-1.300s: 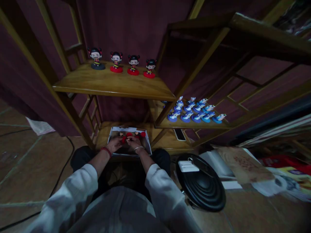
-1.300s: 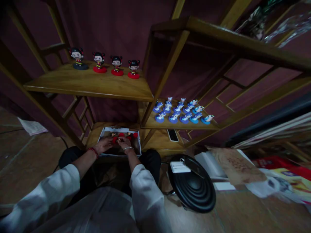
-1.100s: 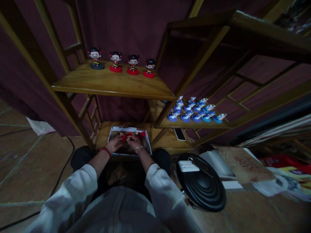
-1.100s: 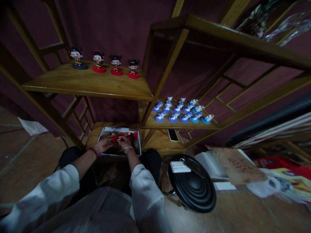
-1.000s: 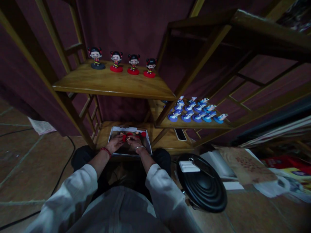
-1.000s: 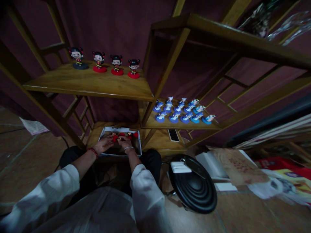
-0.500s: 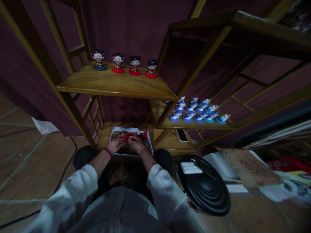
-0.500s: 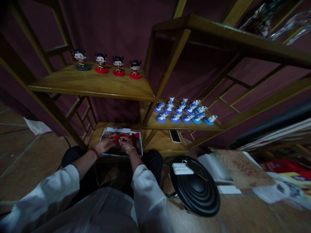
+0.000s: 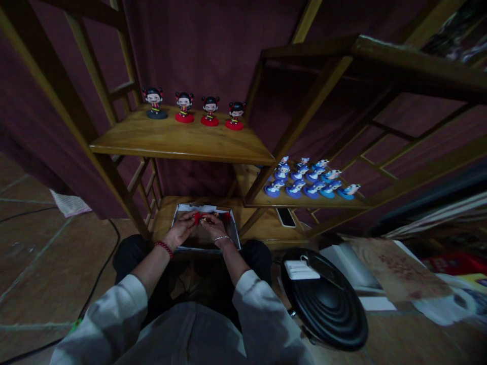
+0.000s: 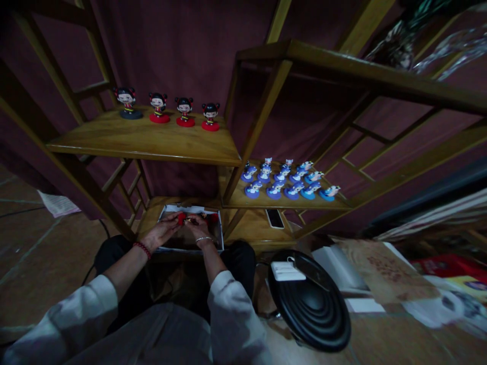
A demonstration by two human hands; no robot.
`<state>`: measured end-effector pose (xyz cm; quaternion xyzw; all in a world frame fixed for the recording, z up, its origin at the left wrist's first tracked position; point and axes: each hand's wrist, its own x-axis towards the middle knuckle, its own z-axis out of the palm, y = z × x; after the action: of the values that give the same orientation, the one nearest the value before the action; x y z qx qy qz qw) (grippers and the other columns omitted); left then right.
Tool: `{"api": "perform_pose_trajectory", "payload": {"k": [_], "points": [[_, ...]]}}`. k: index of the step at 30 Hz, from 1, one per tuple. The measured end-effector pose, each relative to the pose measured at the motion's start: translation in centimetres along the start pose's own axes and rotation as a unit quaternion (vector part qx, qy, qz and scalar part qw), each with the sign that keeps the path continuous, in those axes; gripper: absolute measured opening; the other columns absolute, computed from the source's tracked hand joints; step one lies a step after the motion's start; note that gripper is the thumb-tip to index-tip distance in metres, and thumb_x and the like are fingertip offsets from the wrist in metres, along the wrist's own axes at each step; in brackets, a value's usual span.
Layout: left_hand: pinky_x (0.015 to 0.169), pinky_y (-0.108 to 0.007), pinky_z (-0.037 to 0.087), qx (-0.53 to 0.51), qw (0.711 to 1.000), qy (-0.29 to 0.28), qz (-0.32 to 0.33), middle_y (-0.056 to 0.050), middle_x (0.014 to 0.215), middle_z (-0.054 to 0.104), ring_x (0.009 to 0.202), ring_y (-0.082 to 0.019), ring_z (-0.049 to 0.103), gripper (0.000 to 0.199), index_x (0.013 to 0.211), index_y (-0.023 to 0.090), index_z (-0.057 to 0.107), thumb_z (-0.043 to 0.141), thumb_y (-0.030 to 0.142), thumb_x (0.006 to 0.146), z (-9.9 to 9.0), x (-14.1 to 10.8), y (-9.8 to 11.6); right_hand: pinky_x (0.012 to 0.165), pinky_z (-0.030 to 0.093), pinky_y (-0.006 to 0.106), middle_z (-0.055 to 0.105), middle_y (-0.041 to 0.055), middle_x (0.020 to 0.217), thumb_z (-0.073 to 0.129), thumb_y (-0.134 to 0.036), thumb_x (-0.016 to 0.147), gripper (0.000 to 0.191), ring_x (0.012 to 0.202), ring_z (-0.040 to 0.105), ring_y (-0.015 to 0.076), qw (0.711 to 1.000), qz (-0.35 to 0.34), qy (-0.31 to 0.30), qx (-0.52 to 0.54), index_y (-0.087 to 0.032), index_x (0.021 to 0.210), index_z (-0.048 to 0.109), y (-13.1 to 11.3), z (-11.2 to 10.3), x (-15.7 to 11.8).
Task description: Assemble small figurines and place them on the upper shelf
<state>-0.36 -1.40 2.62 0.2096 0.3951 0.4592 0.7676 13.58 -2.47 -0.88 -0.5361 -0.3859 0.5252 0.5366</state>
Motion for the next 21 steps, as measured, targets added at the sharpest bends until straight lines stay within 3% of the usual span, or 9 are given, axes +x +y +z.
{"api": "perform_pose_trajectory", "payload": {"k": [6, 21], "points": [[0.087, -0.024, 0.046, -0.010, 0.999, -0.017, 0.036, -0.005, 0.093, 0.068, 0.088, -0.012, 0.061, 0.030, 0.095, 0.015, 0.066, 0.054, -0.002, 0.073, 0.5, -1.3, 1.0, 0.082, 0.044, 0.029, 0.066, -0.0002, 0.083, 0.068, -0.029, 0.058, 0.027, 0.082, 0.059, 0.0156, 0.999, -0.042, 0.000, -0.019, -0.020, 0.083, 0.066, -1.5, 0.7, -0.5], [0.099, -0.028, 0.036, 0.016, 0.986, -0.087, 0.143, -0.007, 0.116, 0.062, 0.116, -0.021, 0.049, 0.039, 0.106, 0.019, 0.066, 0.072, 0.019, 0.067, 3.9, -7.1, 4.5, 0.073, 0.048, 0.026, 0.066, -0.0006, 0.083, 0.064, -0.030, 0.068, 0.020, 0.077, 0.060, 0.0145, 0.984, -0.174, 0.034, -0.031, -0.021, 0.087, 0.064, -8.7, 2.9, -4.8]]}}
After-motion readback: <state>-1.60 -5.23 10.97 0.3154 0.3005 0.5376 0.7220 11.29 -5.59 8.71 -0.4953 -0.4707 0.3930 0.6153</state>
